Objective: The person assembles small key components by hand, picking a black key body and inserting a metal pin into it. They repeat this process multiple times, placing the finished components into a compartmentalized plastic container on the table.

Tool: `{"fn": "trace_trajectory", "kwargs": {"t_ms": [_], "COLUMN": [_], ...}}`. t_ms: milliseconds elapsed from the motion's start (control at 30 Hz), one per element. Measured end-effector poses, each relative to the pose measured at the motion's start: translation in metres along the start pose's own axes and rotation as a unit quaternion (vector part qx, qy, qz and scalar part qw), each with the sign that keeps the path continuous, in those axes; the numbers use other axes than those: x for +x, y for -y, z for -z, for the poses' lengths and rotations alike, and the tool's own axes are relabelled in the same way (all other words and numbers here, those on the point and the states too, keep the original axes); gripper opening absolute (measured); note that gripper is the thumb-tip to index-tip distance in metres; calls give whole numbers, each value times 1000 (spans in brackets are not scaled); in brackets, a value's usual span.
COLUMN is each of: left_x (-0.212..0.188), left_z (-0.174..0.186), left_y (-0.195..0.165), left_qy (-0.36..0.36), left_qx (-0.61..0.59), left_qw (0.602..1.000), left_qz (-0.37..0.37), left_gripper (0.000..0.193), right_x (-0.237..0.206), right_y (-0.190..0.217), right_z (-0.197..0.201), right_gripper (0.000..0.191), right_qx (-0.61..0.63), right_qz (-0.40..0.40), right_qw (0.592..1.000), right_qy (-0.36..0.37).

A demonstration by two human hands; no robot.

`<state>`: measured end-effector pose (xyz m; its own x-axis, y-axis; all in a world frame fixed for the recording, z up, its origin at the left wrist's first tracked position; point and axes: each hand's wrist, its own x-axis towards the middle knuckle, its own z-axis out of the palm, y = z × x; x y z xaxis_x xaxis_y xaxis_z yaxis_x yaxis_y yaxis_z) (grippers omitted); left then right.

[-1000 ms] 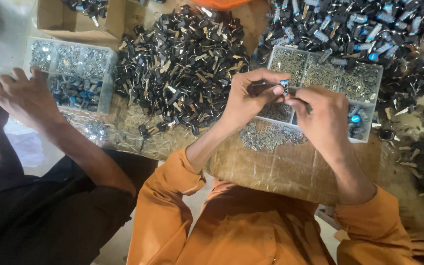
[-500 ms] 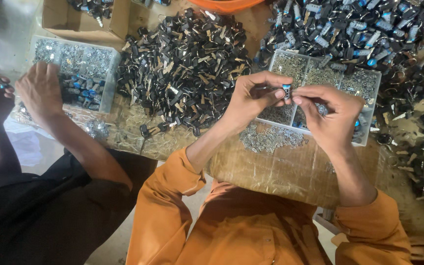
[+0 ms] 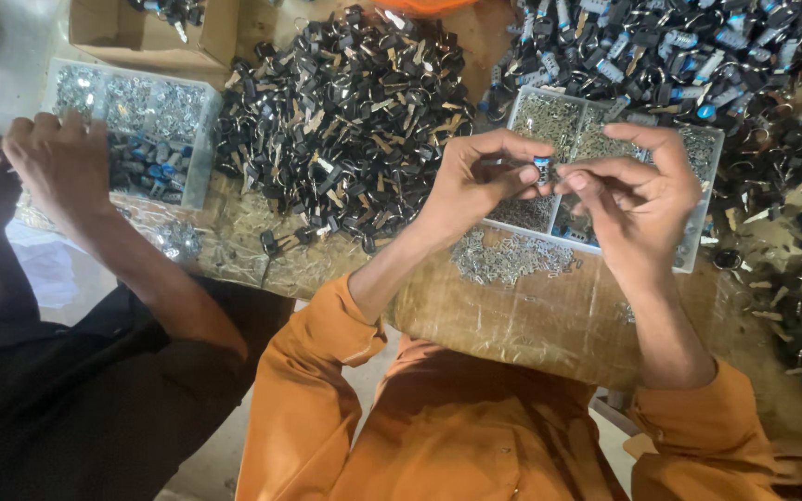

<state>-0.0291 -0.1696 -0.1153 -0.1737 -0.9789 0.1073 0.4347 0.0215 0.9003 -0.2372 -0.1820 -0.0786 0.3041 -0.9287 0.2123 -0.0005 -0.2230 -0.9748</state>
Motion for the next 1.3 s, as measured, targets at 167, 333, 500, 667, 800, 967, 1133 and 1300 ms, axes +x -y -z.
{"fn": "trace_trajectory", "kwargs": {"t_ms": [167, 333, 500, 667, 800, 967, 1133, 1300], "left_x": [-1, -2, -2, -2, -3, 0, -1, -3], "left_z": [2, 1, -3, -1, -2, 0, 1, -2], "left_y": [2, 7, 12, 10, 9, 10, 13, 14], "left_qy": [16, 15, -4, 8, -7, -7, -4, -14], "left_qx": [-12, -29, -10, -9, -29, -42, -16, 12], "left_qw": [1000, 999, 1000, 999, 999, 999, 1000, 1000], "left_qz": [3, -3, -12, -31, -24, -21, 0, -11], "left_gripper": [27, 26, 24, 24, 24, 22, 20, 16], "right_x": [-5, -9, -9, -7, -9, -10, -8, -9], "right_y": [-14, -24, -23, -18, -17, -12, -14, -18], "right_z": [-7, -14, -10, -8, -12, -6, -9, -13], "right_gripper": [39, 39, 32, 33, 24, 22, 33, 29], "right_qx": [31, -1, -58, 12, -117, 10, 41, 54], "right_qz": [-8, 7, 73, 15, 113, 22, 2, -28], "right_qw": [999, 998, 995, 999, 986, 998, 998, 996], "right_qy": [-32, -63, -40, -37, -41, -49, -55, -69]}}
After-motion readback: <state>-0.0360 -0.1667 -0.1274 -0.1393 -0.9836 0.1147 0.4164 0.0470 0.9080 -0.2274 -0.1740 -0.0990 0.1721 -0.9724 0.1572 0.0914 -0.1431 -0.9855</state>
